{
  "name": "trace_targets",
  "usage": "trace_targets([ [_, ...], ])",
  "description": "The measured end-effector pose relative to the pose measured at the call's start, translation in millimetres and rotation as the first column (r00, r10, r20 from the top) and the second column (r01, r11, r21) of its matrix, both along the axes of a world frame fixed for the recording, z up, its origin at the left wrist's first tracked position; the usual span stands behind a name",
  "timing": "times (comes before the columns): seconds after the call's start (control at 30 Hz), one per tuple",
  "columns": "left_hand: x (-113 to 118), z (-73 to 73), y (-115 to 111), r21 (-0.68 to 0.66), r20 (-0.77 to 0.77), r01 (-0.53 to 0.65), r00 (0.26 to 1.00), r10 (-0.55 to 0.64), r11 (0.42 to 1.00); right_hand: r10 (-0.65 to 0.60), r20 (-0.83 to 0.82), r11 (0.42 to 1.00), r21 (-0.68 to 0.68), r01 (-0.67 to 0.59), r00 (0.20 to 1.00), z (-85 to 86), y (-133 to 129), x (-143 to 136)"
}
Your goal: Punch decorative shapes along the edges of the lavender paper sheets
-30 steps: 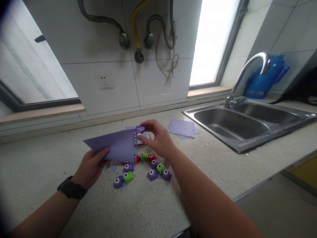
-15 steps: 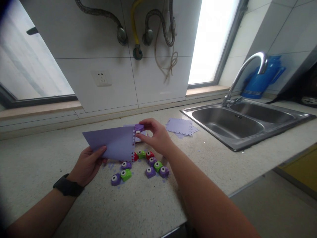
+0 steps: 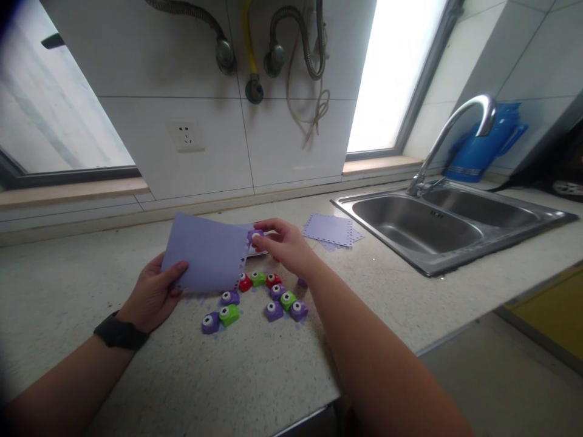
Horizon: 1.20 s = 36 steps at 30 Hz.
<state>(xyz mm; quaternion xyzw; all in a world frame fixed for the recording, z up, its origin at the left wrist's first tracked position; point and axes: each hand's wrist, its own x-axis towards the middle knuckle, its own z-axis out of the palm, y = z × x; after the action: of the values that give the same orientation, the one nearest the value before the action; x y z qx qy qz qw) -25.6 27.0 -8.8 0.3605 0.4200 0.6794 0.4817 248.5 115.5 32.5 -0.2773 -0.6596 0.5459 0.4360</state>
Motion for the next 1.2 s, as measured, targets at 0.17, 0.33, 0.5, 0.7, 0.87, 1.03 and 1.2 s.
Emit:
trace_targets([
  [0.17,-2.0,3.3,-0.5,-0.032,0.026,0.028,0.999,-0.027,0.999,0.064,-0.057,0.997,-0.048,-0.066,0.996,-4.1,2.6,-1.1],
  [0.33,-2.0,4.0,-0.3,-0.058,0.030,0.021,0.999,-0.019,0.998,0.095,-0.083,0.990,-0.101,-0.103,0.992,-2.3,0.7,-3.0],
  [0.5,-0.8,7.7,-1.7,-0.070,0.062,0.056,0.997,-0.051,0.996,0.133,-0.135,0.977,-0.146,-0.153,0.982,-0.2,-1.4,-3.2],
  [0.7,-0.8,11.5,-4.9,-0.123,0.086,0.144,0.987,-0.134,0.982,0.173,-0.212,0.953,-0.209,-0.218,0.962,2.5,-2.3,-4.4],
  [0.87,-1.0,11.6,-5.3,-0.123,0.096,0.222,0.973,-0.211,0.967,0.194,-0.193,0.941,-0.239,-0.238,0.962,1.8,-2.3,-5.4],
  [1.03,-1.4,10.9,-5.0,-0.111,0.096,0.268,0.961,-0.258,0.957,0.214,-0.174,0.931,-0.260,-0.255,0.961,1.4,-2.5,-4.5],
  [1.2,-2.2,9.6,-5.4,-0.135,0.109,0.302,0.951,-0.289,0.944,0.260,-0.106,0.917,-0.285,-0.280,0.960,-3.6,-0.6,-3.5],
])
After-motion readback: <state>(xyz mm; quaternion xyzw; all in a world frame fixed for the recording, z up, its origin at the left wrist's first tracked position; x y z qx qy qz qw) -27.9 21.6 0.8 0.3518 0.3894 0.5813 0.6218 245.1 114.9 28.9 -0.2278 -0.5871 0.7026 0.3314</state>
